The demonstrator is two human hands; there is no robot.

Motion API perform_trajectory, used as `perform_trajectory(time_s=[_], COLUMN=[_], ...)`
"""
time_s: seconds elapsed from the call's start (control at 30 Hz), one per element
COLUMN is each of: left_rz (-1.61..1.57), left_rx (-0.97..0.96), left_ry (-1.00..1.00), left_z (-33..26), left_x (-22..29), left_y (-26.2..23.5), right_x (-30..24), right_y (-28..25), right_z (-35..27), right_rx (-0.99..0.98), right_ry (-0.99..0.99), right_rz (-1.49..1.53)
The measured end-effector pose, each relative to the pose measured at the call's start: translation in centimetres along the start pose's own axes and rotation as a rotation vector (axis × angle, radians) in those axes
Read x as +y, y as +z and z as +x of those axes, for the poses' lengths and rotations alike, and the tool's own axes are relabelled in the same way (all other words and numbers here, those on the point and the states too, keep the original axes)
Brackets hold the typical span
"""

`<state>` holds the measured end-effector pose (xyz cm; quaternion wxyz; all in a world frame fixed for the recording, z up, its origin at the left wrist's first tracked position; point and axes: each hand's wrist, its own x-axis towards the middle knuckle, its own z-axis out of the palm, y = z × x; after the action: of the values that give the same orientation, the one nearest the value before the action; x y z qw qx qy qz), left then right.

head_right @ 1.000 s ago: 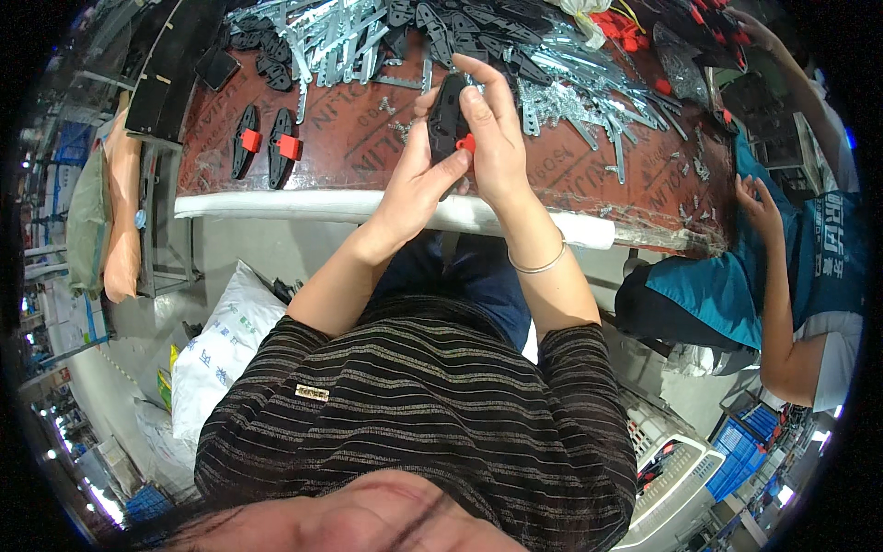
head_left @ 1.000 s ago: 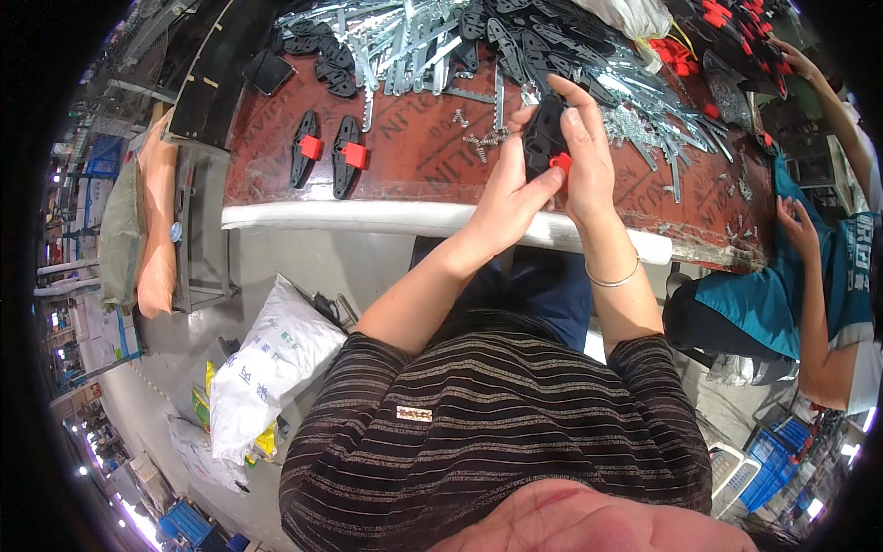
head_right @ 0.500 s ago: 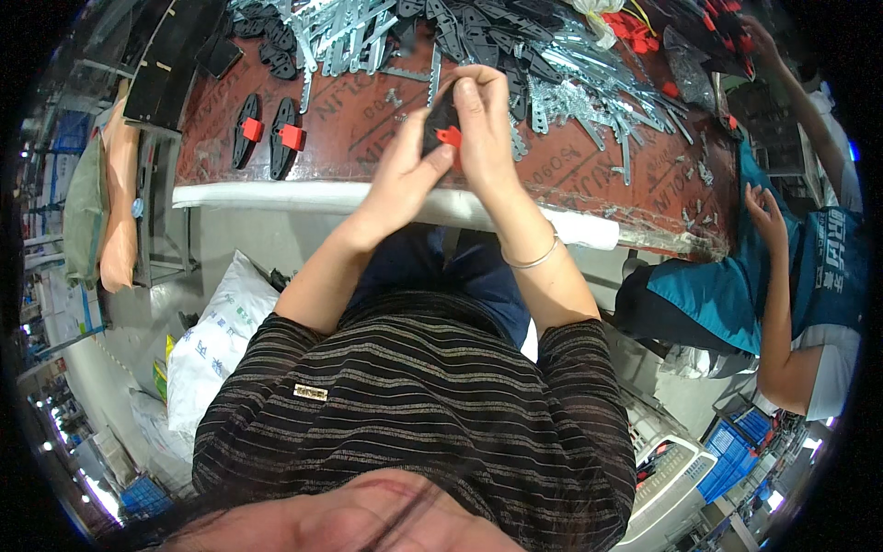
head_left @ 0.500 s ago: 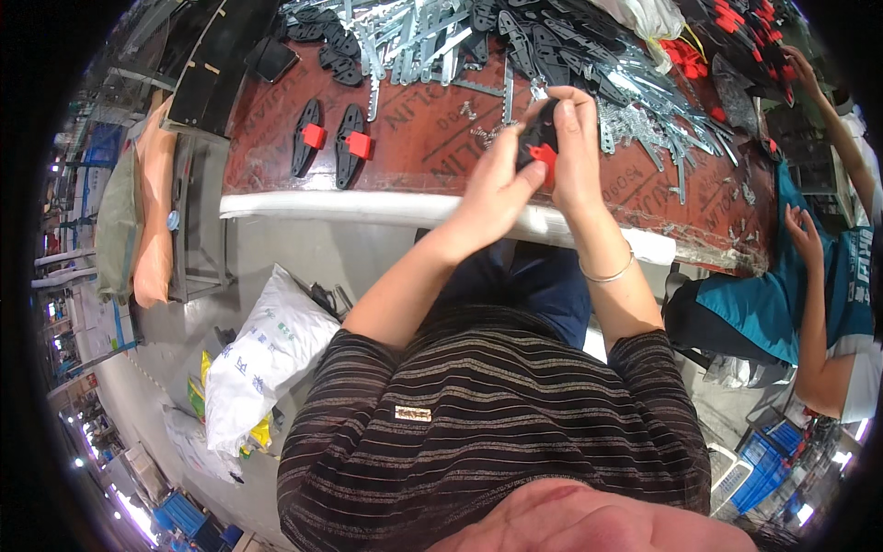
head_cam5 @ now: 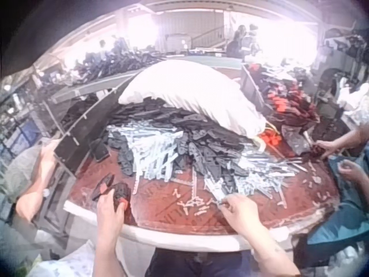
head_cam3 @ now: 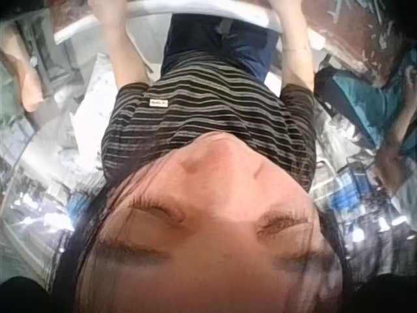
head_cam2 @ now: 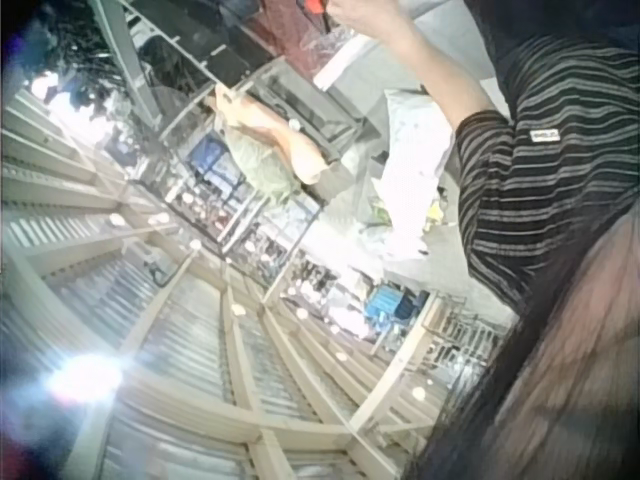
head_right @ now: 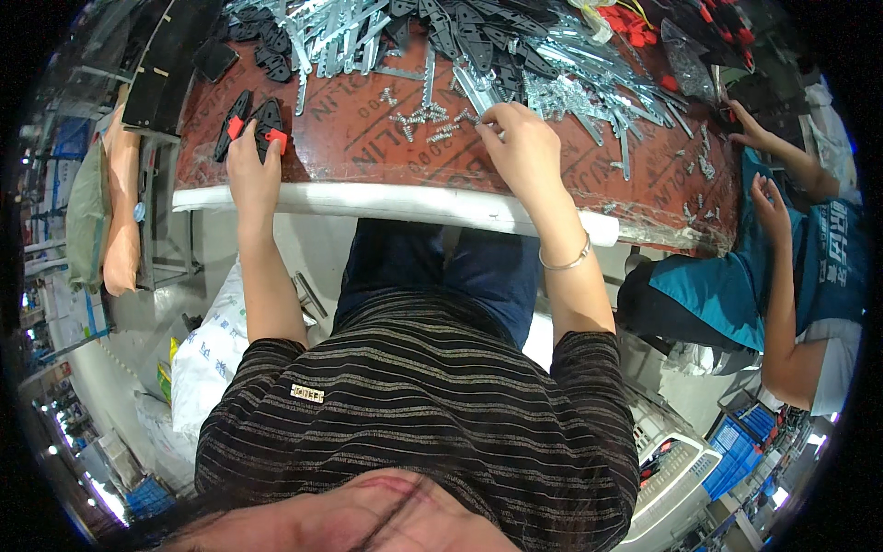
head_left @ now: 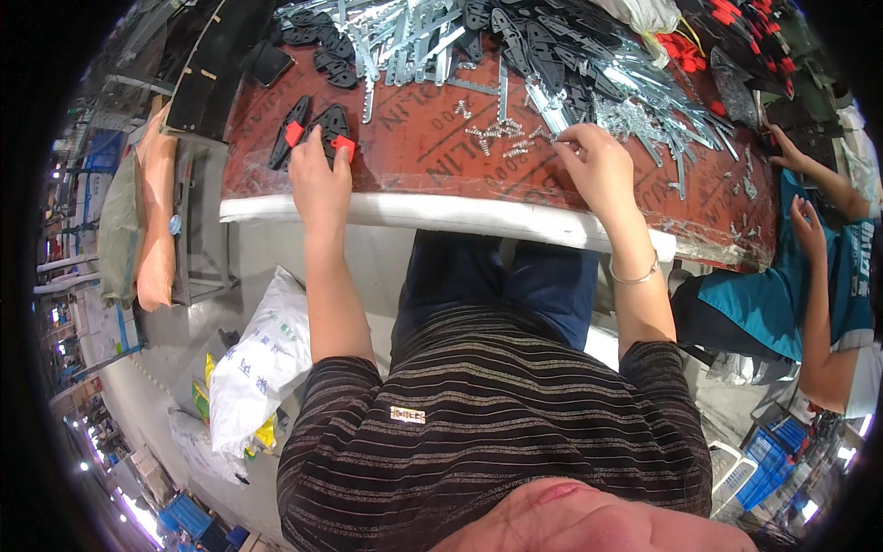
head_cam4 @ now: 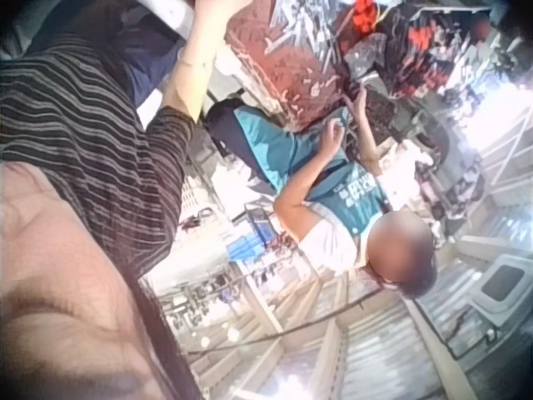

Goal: The person assembles small black and red plastic components at a workbench. They pick up parts, fit them together by hand, and place the finished assemblies into a tray. The person also gathers loose parts from the table and organizes them during the process.

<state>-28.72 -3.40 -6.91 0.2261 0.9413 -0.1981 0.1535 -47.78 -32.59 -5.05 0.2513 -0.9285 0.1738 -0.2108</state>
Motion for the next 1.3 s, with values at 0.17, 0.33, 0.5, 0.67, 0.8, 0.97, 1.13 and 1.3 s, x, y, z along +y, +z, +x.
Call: perform_trajectory(time_s=[0.17, 0.33, 0.5, 0.67, 0.8, 0.97, 1.13, 1.3], left_rz=[0.003, -0.389, -0.429, -0.337, -0.361, -0.852, -1.655, -1.751], left_rx=[0.195, -0.106, -0.04, 0.118, -0.083, -0.367, -0.812, -0.862], left_ry=[0.276, 0.254, 0.361, 0.245, 0.156, -0.078, -0.328, -0.295], left_z=[1.1, 2.8, 7.0, 12.6, 14.8, 12.1, 4.0, -1.7], left_x=[3.1, 8.8, 13.4, 15.6, 14.7, 12.0, 12.8, 14.7], left_y=[-0.2, 2.4, 5.7, 10.8, 12.3, 11.2, 4.8, 2.4], right_x=[0.6, 0.8, 0.5, 0.6, 1.2, 1.9, 1.8, -2.3], right_y=[2.1, 2.3, 2.2, 2.3, 3.0, 2.7, 2.2, 0.9], right_z=[1.2, 0.5, -0.7, -0.4, -0.4, -0.6, 0.2, 1.1], right_rx=[-0.026, -0.041, 0.036, 0.134, 0.161, 0.128, 0.08, 0.132], right_ry=[-0.144, -0.091, -0.043, -0.024, 0.031, 0.192, 0.2, 0.156], right_rz=[-0.127, -0.08, 0.077, 0.272, 0.407, 0.662, 0.928, 1.128])
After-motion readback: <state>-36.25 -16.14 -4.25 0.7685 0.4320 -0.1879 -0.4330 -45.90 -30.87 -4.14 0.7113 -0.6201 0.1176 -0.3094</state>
